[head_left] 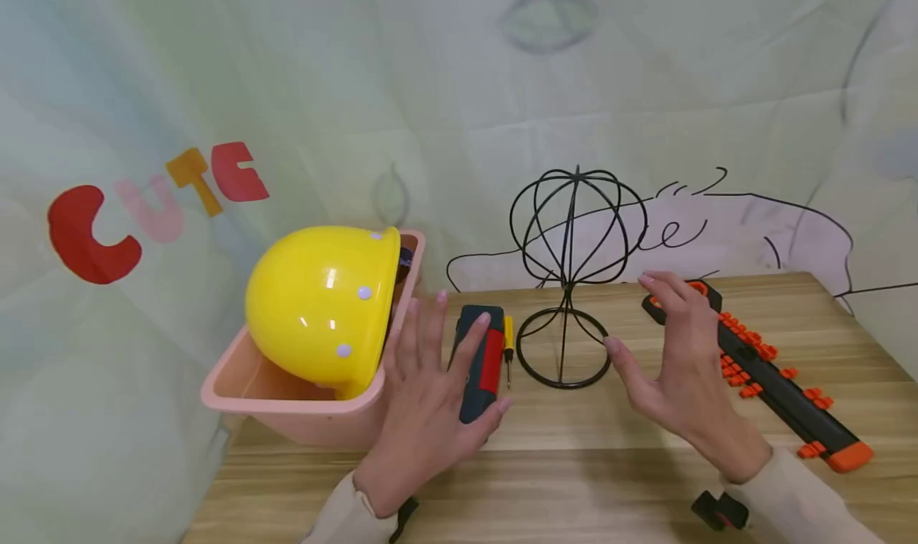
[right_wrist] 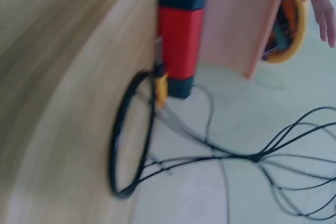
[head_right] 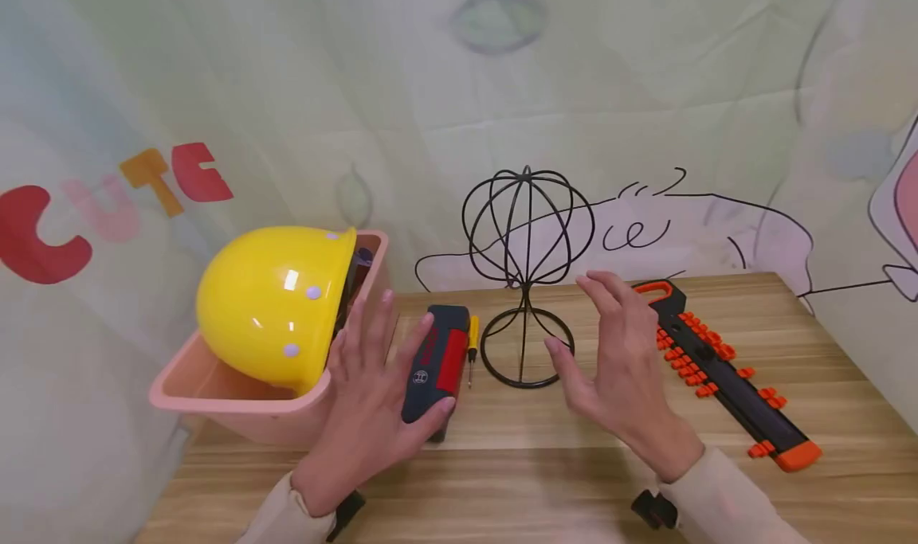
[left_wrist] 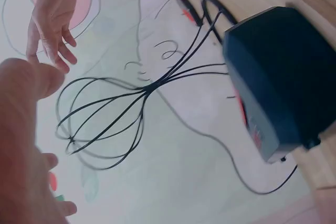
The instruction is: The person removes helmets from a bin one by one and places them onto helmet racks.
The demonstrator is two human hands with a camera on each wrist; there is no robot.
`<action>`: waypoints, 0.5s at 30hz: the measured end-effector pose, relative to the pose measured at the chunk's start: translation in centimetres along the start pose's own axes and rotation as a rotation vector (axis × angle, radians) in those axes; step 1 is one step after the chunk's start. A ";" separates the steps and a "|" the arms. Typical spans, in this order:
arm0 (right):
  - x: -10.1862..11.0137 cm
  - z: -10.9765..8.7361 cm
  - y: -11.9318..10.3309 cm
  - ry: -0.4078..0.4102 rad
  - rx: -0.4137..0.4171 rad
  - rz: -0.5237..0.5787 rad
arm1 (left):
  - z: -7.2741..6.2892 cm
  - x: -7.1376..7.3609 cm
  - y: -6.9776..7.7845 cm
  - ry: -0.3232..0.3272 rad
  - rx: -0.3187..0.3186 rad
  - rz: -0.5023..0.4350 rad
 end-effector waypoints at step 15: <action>-6.3 3.5 -4.3 -0.224 -0.157 0.441 | -3.7 8.7 -6.2 0.398 -0.018 -0.194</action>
Point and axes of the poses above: each hand's wrist, its own z-axis towards the middle knuckle, its own x-axis out of the back of the hand, y = z × x, the point moved 10 cm from there along z, towards the middle knuckle, and after that the axes turned 2 degrees about x, right-handed, at the moved point
